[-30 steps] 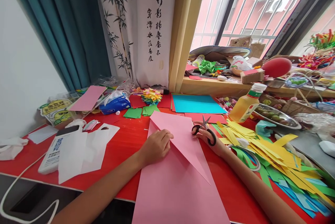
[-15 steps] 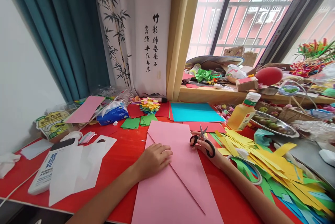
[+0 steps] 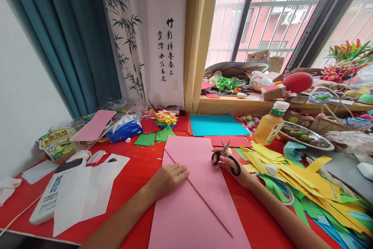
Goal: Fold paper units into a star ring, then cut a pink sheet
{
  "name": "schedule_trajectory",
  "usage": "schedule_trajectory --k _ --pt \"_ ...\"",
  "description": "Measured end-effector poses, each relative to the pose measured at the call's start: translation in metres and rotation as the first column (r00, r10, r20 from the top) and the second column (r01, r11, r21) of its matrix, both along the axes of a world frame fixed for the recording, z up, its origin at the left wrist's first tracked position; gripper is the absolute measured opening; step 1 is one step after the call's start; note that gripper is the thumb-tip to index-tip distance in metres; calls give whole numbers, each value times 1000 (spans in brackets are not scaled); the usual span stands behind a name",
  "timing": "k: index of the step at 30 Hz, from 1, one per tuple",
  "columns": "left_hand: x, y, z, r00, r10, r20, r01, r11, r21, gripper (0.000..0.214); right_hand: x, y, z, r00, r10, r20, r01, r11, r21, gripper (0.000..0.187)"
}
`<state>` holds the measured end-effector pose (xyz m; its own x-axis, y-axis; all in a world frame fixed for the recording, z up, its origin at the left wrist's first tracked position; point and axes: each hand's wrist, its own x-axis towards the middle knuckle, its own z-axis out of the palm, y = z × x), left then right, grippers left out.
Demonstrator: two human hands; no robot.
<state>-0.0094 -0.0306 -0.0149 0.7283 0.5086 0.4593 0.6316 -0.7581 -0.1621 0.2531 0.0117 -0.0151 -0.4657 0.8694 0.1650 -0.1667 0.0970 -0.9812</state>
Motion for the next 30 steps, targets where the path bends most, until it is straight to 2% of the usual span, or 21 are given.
schedule_trajectory --k 4,7,10,12,14,17,19,22,27,29,30 --pt "1 3 0 978 158 140 -143 984 -109 26 0 0 1 1000 5 1 -5 1000 -6 27" --pt "2 4 -1 972 173 161 -131 962 -240 26 2 0 2 1000 -26 12 26 1000 13 28" --pt "2 4 1 958 198 206 -116 928 -354 23 3 0 3 992 -120 43 118 992 46 29" --pt "2 4 3 950 213 227 -113 917 -383 23 3 0 5 979 -190 68 187 981 57 30" --pt "0 6 5 946 231 227 -141 925 -352 23 3 -1 6 964 -248 92 241 968 73 31" --pt "-6 13 1 906 349 240 -303 930 -206 21 2 -2 7 949 -278 146 265 959 99 30" --pt "-12 18 -7 846 458 273 -437 889 -139 16 2 -3 7 948 -262 181 243 963 118 29" --pt "-18 24 -19 793 552 256 -531 833 -153 24 1 -3 4 955 -189 230 162 978 134 29" --pt "-15 32 -20 729 637 250 -536 759 -371 35 0 -4 2 932 -80 353 47 994 103 29" --pt "-12 39 -16 684 666 299 -470 715 -518 35 0 -4 1 926 -70 372 32 994 108 29" --pt "-10 42 -14 658 671 341 -396 694 -601 35 0 -3 1 923 -64 379 23 993 113 29"
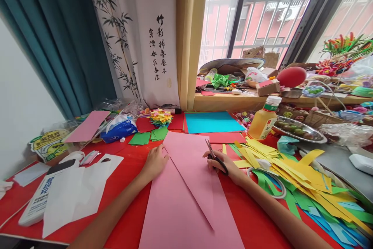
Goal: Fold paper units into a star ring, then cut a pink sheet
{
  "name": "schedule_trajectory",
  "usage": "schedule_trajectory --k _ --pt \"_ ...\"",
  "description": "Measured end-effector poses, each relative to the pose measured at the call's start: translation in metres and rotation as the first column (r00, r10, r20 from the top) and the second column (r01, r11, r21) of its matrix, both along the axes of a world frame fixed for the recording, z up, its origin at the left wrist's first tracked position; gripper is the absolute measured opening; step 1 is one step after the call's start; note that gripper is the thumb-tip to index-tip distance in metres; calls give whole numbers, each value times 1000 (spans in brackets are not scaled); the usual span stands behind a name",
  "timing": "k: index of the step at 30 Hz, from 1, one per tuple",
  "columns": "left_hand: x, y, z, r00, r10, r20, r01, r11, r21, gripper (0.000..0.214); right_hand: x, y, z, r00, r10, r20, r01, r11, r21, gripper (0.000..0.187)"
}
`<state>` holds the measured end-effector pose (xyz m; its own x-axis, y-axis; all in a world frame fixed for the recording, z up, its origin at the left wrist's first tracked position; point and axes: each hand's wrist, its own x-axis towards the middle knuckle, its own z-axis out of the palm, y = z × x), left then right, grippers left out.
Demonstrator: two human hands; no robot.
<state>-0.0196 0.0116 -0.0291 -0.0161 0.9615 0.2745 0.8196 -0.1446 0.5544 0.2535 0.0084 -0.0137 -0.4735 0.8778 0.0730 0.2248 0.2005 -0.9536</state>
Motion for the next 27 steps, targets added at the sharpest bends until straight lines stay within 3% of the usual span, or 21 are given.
schedule_trajectory --k 2,4,6,8,10,11,14,16,18,22,25,27 --pt "4 6 4 964 -44 262 68 994 -80 34 1 0 0 1000 11 12 -11 1000 10 29" --pt "6 7 8 870 -49 491 123 985 -120 33 1 1 1 1000 16 12 -16 1000 20 29" --pt "7 5 15 744 -8 668 149 977 -154 31 1 1 2 1000 16 5 -17 1000 20 29" --pt "6 1 24 538 47 842 220 956 -194 27 2 1 3 1000 17 -2 -17 1000 2 30" --pt "4 -3 32 315 161 935 263 932 -249 22 2 1 5 1000 22 -14 -22 999 -30 30" --pt "4 -5 36 238 217 947 272 921 -280 20 2 1 5 999 25 -21 -25 999 -43 30" --pt "8 -11 44 134 282 950 311 898 -311 17 2 1 6 999 26 -32 -27 998 -50 29" --pt "16 -16 45 145 297 944 344 879 -329 17 2 1 6 999 22 -32 -23 999 -39 29" --pt "26 -20 44 202 317 927 371 851 -372 21 2 1 6 999 20 -41 -21 999 -29 30" --pt "46 -22 35 308 233 922 462 811 -359 20 2 2 4 998 15 -60 -15 1000 -12 33" --pt "55 -20 26 465 141 874 518 757 -397 20 2 3 2 997 23 -73 -23 1000 -2 32" --pt "56 -17 21 587 50 808 476 786 -395 18 3 3 1 996 29 -81 -29 1000 5 31"
